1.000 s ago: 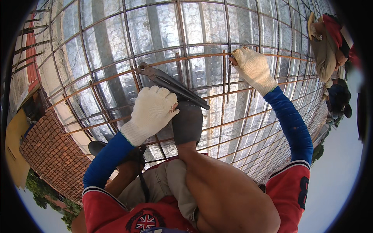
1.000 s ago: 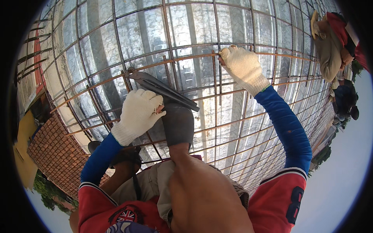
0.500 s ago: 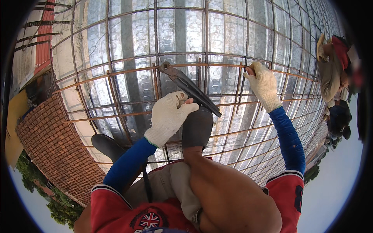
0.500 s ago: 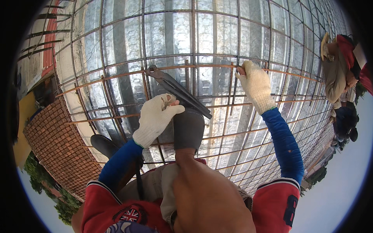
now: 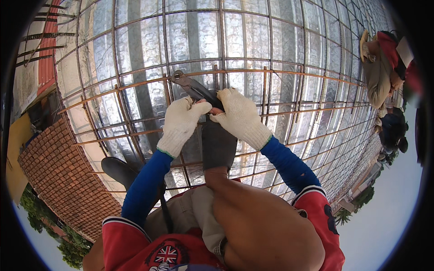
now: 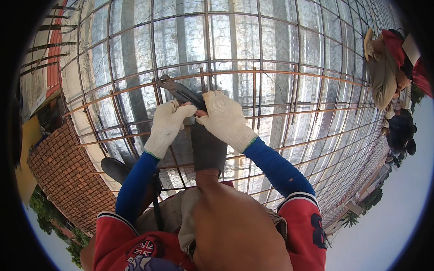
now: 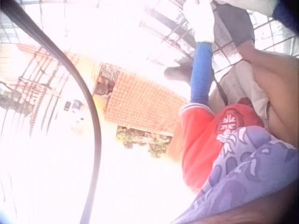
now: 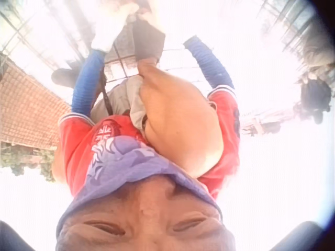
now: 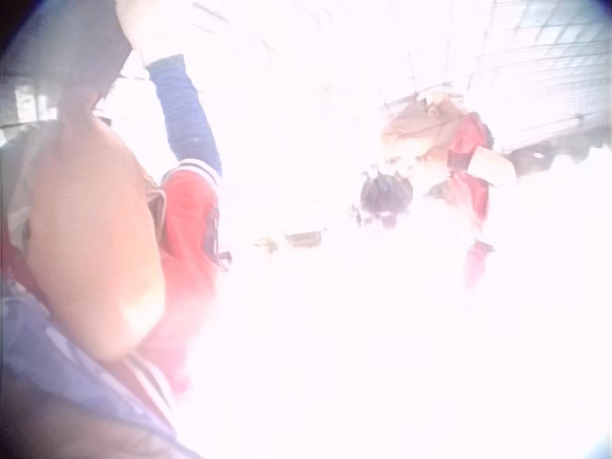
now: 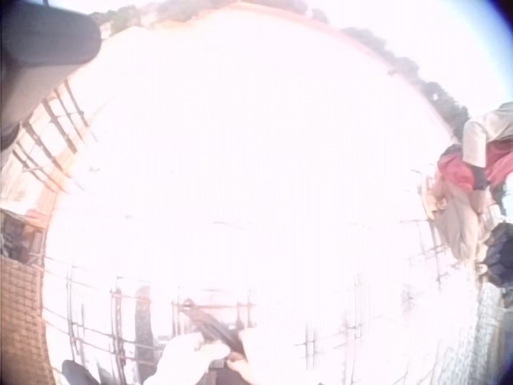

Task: The person assembles a metal scaffolding structure by hand, using pliers to tighten wire ties at the joints. They repeatedly position rods, wrap wire, and twist the wire to secure the frame.

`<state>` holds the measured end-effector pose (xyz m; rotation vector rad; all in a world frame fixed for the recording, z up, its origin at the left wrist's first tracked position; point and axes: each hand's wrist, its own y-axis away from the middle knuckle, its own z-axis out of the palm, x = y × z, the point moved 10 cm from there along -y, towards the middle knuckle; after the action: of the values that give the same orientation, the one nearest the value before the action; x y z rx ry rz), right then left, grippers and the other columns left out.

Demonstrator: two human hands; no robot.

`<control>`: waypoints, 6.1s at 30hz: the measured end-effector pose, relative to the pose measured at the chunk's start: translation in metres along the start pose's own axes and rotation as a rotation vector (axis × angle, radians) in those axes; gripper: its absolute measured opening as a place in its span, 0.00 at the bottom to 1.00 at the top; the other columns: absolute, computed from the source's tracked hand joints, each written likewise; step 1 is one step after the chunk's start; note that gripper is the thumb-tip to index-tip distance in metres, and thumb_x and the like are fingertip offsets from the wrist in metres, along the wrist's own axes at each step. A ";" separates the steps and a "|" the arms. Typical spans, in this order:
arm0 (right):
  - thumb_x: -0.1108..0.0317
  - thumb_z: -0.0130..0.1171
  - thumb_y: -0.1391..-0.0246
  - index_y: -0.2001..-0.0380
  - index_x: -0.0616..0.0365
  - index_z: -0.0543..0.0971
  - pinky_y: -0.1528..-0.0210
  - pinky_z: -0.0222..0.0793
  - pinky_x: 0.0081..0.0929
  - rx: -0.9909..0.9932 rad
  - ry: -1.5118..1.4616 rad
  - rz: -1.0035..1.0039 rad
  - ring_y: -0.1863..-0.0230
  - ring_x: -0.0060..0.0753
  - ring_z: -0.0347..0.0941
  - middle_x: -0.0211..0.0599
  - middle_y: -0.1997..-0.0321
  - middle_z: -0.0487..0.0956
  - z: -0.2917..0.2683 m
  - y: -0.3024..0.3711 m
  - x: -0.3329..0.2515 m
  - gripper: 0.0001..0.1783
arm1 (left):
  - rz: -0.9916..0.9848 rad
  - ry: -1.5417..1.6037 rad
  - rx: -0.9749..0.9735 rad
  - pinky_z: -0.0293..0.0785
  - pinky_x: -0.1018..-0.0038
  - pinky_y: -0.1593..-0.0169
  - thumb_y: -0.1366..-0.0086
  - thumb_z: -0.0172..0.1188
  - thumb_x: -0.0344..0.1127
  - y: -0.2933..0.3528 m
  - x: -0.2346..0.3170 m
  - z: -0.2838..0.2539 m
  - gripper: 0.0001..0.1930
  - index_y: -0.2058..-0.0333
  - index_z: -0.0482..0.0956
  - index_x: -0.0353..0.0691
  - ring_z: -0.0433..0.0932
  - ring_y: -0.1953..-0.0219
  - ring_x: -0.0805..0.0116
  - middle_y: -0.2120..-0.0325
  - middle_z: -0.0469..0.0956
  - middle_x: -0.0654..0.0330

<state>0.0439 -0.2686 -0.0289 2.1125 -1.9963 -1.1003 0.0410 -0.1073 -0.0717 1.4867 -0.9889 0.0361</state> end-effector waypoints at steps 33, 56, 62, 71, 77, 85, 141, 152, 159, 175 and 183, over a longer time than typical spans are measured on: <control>0.67 0.73 0.40 0.49 0.65 0.80 0.61 0.78 0.37 -0.031 -0.028 0.426 0.67 0.36 0.82 0.47 0.66 0.83 -0.163 0.110 0.144 0.20 | -0.078 0.928 -0.371 0.63 0.69 0.78 0.32 0.67 0.44 0.023 0.097 0.258 0.16 0.71 0.75 0.39 0.65 0.80 0.76 0.79 0.68 0.67; 0.69 0.76 0.49 0.36 0.68 0.70 0.59 0.85 0.41 -0.124 0.842 0.326 0.59 0.50 0.84 0.52 0.54 0.81 -0.141 0.125 0.104 0.40 | -0.142 0.998 -0.522 0.76 0.75 0.76 0.32 0.68 0.53 0.014 0.132 0.258 0.25 0.57 0.81 0.31 0.82 0.79 0.69 0.72 0.84 0.53; 0.71 0.74 0.46 0.35 0.69 0.69 0.65 0.85 0.41 -0.194 0.737 0.461 0.61 0.50 0.86 0.52 0.55 0.82 -0.128 0.126 0.124 0.38 | -0.081 0.927 -0.232 0.80 0.74 0.68 0.22 0.59 0.49 -0.011 0.090 0.263 0.16 0.48 0.78 0.44 0.85 0.68 0.73 0.61 0.81 0.63; 0.68 0.71 0.42 0.37 0.70 0.70 0.69 0.84 0.40 -0.175 0.788 0.379 0.61 0.51 0.86 0.54 0.55 0.82 -0.138 0.121 0.111 0.34 | -0.226 1.111 -0.455 0.81 0.76 0.71 0.16 0.51 0.40 -0.024 0.116 0.284 0.12 0.55 0.78 0.39 0.84 0.71 0.73 0.66 0.84 0.60; 0.65 0.69 0.39 0.42 0.68 0.75 0.69 0.83 0.42 -0.294 0.716 0.420 0.63 0.48 0.86 0.50 0.60 0.83 -0.142 0.110 0.105 0.27 | -0.159 1.185 -0.426 0.76 0.78 0.76 0.17 0.54 0.38 -0.013 0.116 0.285 0.11 0.57 0.78 0.38 0.80 0.76 0.77 0.67 0.84 0.60; 0.60 0.69 0.36 0.58 0.63 0.76 0.79 0.70 0.29 -0.375 -0.109 0.685 0.79 0.27 0.79 0.33 0.78 0.79 -0.150 0.111 0.136 0.17 | -0.174 1.256 -0.363 0.70 0.77 0.78 0.26 0.55 0.28 0.022 0.125 0.277 0.04 0.59 0.78 0.35 0.74 0.79 0.77 0.73 0.78 0.63; 0.74 0.59 0.33 0.33 0.70 0.67 0.65 0.87 0.40 0.128 1.004 0.164 0.58 0.47 0.85 0.51 0.56 0.82 -0.130 0.132 0.118 0.28 | 0.820 0.309 -0.661 0.81 0.52 0.55 0.30 0.59 0.38 0.162 0.129 0.361 0.12 0.57 0.84 0.36 0.84 0.61 0.45 0.65 0.85 0.47; 0.69 0.63 0.35 0.40 0.67 0.73 0.77 0.73 0.31 -0.153 -0.249 0.623 0.81 0.35 0.76 0.31 0.76 0.77 -0.114 0.146 0.146 0.23 | 0.168 0.269 -1.015 0.78 0.61 0.52 0.29 0.64 0.62 0.098 0.084 0.294 0.29 0.55 0.83 0.35 0.83 0.61 0.58 0.66 0.84 0.53; 0.53 0.60 0.29 0.39 0.71 0.76 0.83 0.65 0.23 -0.374 -1.573 0.715 0.85 0.20 0.66 0.27 0.74 0.76 -0.066 0.170 0.161 0.30 | -0.094 1.271 -0.763 0.80 0.72 0.56 0.31 0.72 0.53 -0.002 0.115 0.280 0.22 0.52 0.80 0.41 0.81 0.62 0.70 0.65 0.81 0.61; 0.52 0.53 0.28 0.73 0.52 0.74 0.93 0.48 0.23 -0.470 -1.481 0.977 0.93 0.17 0.52 0.19 0.88 0.63 -0.044 0.190 0.188 0.21 | -0.193 1.375 -0.466 0.85 0.67 0.66 0.33 0.74 0.48 -0.007 0.131 0.296 0.20 0.59 0.81 0.36 0.85 0.70 0.64 0.70 0.84 0.57; 0.69 0.64 0.35 0.48 0.66 0.74 0.73 0.78 0.35 -0.133 -0.216 0.671 0.74 0.39 0.81 0.41 0.68 0.82 -0.080 0.163 0.213 0.17 | -0.264 1.392 -0.205 0.71 0.72 0.76 0.31 0.67 0.39 -0.016 0.130 0.304 0.11 0.65 0.78 0.39 0.75 0.80 0.72 0.80 0.75 0.64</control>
<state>-0.0724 -0.5198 0.0114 1.1388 -2.3634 -1.2924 -0.0259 -0.4314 -0.0760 1.0097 0.3237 0.6609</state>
